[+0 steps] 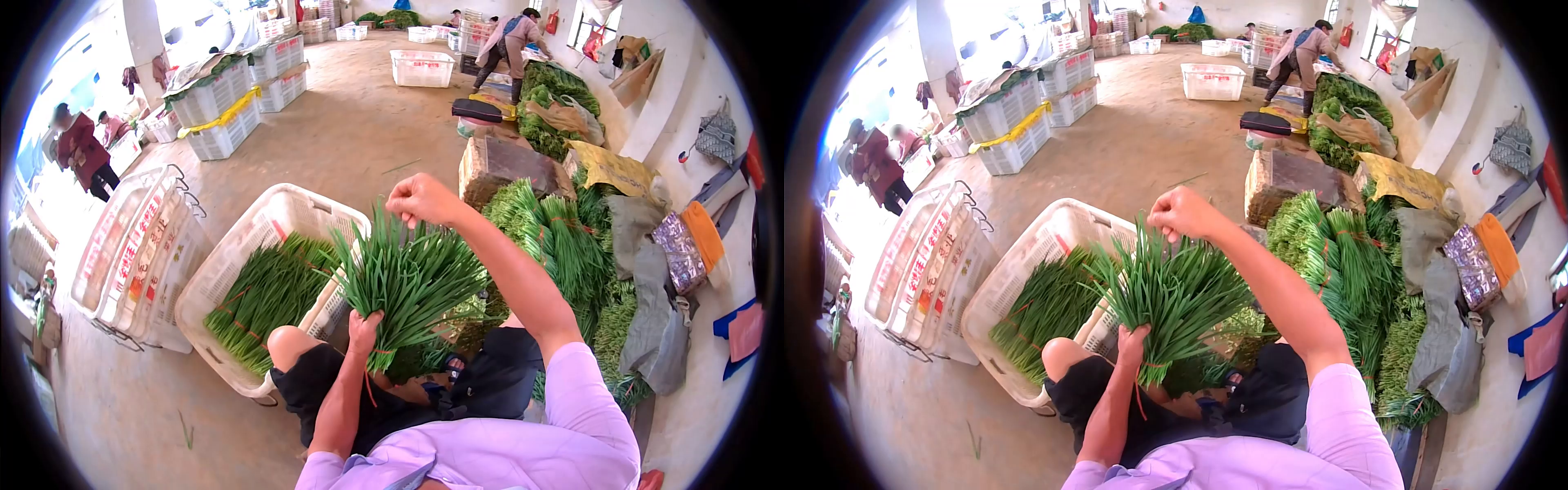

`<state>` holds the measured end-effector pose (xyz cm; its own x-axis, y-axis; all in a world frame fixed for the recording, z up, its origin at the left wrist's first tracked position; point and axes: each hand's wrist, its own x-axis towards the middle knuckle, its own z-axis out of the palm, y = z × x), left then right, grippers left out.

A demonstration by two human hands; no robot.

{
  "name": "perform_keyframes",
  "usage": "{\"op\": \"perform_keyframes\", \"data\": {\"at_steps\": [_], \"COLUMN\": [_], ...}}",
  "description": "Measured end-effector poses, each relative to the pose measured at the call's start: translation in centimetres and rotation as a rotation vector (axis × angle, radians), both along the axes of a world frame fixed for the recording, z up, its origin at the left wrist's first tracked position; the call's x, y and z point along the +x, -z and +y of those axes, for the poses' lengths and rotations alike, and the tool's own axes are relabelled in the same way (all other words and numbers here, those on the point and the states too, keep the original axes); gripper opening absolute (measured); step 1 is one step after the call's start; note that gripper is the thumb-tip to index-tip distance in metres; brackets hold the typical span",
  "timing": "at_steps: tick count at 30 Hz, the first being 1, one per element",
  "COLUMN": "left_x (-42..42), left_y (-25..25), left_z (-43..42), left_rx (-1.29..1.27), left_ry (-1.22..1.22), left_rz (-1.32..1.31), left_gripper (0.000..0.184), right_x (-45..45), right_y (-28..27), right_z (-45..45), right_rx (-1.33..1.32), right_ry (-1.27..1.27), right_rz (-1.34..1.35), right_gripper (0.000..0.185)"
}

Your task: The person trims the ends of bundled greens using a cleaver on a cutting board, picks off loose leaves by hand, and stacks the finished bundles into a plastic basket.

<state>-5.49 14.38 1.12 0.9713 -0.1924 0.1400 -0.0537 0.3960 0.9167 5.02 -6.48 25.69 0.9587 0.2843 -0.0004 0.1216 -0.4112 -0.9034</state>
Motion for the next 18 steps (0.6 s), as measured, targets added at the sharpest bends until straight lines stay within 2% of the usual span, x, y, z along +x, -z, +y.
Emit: {"op": "perform_keyframes", "data": {"at_steps": [1,3,4,5,7,9,11,12,13,14,16,17,18], "left_x": [0.1,0.0,0.0,0.1,0.6,0.7,1.1,1.3,1.6,2.0,2.9,2.7,2.2], "left_y": [-0.1,-0.1,0.1,0.2,0.6,1.1,2.0,2.5,1.9,1.7,3.0,2.1,0.2], "left_z": [0.1,0.1,0.3,0.3,0.3,0.1,0.3,0.3,0.6,0.7,1.3,1.3,1.2], "left_rx": [0.000,-0.007,-0.007,0.033,0.077,-0.018,0.010,0.025,-0.157,-0.272,-0.492,-0.491,-0.553], "left_ry": [-0.003,-0.001,-0.003,-0.002,0.010,-0.050,-0.125,-0.162,-0.116,-0.102,-0.030,-0.033,0.010], "left_rz": [0.001,0.015,0.022,0.015,0.008,0.123,0.130,0.135,0.332,0.431,0.611,0.609,0.639], "left_gripper": [0.020,0.020,0.020,0.019,0.018,0.016,0.021,0.023,0.027,0.028,0.036,0.036,0.040], "right_x": [0.0,0.0,-0.2,-0.8,-3.6,-8.5,-12.2,-13.1,-13.4,-13.3,-12.5,-12.3,-12.2], "right_y": [-0.4,-1.6,-1.9,-2.0,-3.1,-3.9,-3.4,-1.5,1.1,4.1,10.6,13.4,16.0], "right_z": [0.0,-0.7,-1.0,-1.4,-1.6,-0.3,1.0,1.1,0.8,0.1,-1.6,-2.1,-2.6], "right_rx": [0.000,0.364,0.486,0.485,0.456,0.300,0.072,0.037,-0.001,0.002,-0.430,-0.430,-0.445], "right_ry": [-0.003,0.279,0.310,0.309,-0.097,-0.444,-0.700,-0.722,-0.746,-0.753,-0.651,-0.654,-0.426], "right_rz": [0.001,-0.097,-0.139,-0.132,-0.032,0.283,0.503,0.524,0.542,0.549,0.499,0.497,0.392], "right_gripper": [0.016,0.009,0.005,0.005,0.006,0.013,0.028,0.036,0.044,0.044,0.063,0.063,0.066]}}
